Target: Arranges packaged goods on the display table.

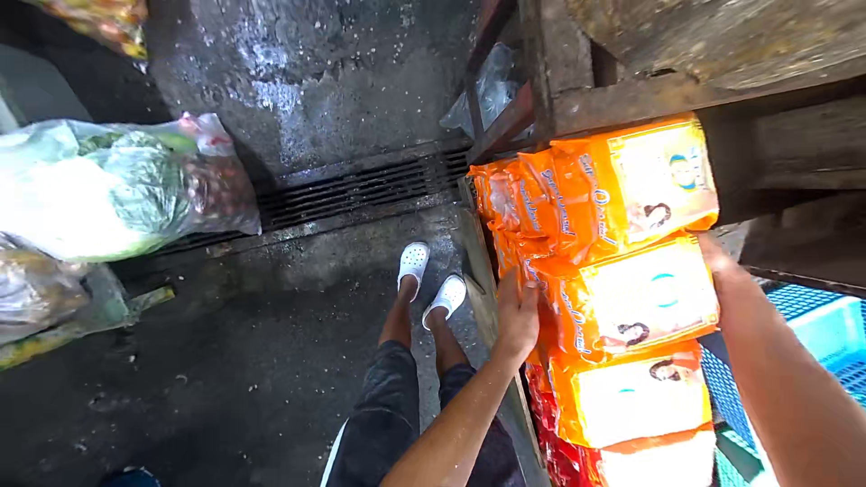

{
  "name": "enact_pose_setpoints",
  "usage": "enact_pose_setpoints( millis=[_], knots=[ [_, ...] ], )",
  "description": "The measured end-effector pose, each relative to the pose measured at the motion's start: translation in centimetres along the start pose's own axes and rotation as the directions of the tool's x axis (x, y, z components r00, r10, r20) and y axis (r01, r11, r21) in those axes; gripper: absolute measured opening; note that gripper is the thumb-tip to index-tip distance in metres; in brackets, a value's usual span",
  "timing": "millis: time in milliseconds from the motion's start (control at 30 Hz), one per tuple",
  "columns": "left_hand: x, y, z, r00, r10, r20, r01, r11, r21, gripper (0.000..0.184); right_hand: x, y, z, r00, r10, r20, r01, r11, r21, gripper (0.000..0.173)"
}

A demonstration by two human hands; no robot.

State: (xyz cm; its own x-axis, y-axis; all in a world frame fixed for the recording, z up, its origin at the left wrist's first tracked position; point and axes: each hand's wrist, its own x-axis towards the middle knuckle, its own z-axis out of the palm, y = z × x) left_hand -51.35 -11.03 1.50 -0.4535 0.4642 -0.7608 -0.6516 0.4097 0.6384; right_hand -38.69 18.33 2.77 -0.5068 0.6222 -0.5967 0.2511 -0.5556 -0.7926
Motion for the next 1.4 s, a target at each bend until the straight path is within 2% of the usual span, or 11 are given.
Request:
enact_pose_setpoints(
  millis=[33, 67, 200, 333, 467, 700, 833, 933, 1100, 1267, 1400],
  knots=[
    [0.5, 1.0, -0.8, 0.997, 0.034, -0.063, -0.034, 0.999, 0.005, 0.054, 0.3, -2.6, 3.2, 0.956, 0.102, -0.275, -0.155, 0.972, -0.178, 0.029],
    [1.0, 2.2, -1.5, 0.991, 0.078, -0.112, -0.079, 0.997, -0.008, 0.052, 1.0, -4.0, 3.9, 0.936, 0.124, -0.329, -0.205, 0.952, -0.226, 0.032],
    [4.2, 6.8, -2.5, 0.968, 0.211, -0.135, -0.216, 0.976, -0.029, 0.05, 5.0, -5.6, -0.2, 0.986, 0.109, -0.125, -0.144, 0.935, -0.323, 0.048],
    [7.2, 10.4, -0.9, 0.977, 0.196, 0.086, -0.2, 0.979, 0.042, 0.079, 7.1, -7.9, 1.6, 0.984, 0.173, 0.041, -0.13, 0.858, -0.497, 0.081],
    [9.1, 10.3, 1.0, 0.979, 0.085, 0.185, -0.091, 0.996, 0.023, 0.09, 7.1, -7.4, 4.0, 0.953, 0.296, 0.066, -0.244, 0.878, -0.411, 0.071],
    [7.6, 9.2, -0.1, 0.976, 0.096, 0.196, -0.09, 0.995, -0.037, 0.075, 3.9, -6.7, 6.1, 0.945, 0.325, 0.039, -0.275, 0.853, -0.445, 0.055],
    [7.7, 8.7, 0.0, 0.978, 0.12, 0.172, -0.112, 0.992, -0.057, 0.08, 4.1, -6.3, 5.5, 0.95, 0.307, 0.055, -0.269, 0.898, -0.348, 0.071],
    [7.7, 8.3, 0.1, 0.982, 0.145, 0.124, -0.141, 0.989, -0.042, 0.086, 5.1, -5.6, 6.7, 0.939, 0.198, -0.282, -0.293, 0.89, -0.35, 0.054],
    [7.2, 8.1, -0.2, 0.979, 0.195, 0.06, -0.198, 0.979, 0.051, 0.101, 3.8, -8.9, 10.8, 0.872, 0.323, -0.367, -0.481, 0.705, -0.521, 0.031],
    [8.5, 7.1, -1.2, 0.989, 0.122, 0.087, -0.111, 0.987, -0.114, 0.093, 2.1, -9.5, 13.9, 0.889, 0.248, -0.384, -0.408, 0.81, -0.421, 0.028],
    [11.4, 5.0, -1.0, 0.985, 0.096, 0.145, -0.074, 0.986, -0.152, 0.082, 1.5, -5.9, 8.5, 0.952, 0.097, -0.289, -0.21, 0.896, -0.392, 0.029]
  ],
)
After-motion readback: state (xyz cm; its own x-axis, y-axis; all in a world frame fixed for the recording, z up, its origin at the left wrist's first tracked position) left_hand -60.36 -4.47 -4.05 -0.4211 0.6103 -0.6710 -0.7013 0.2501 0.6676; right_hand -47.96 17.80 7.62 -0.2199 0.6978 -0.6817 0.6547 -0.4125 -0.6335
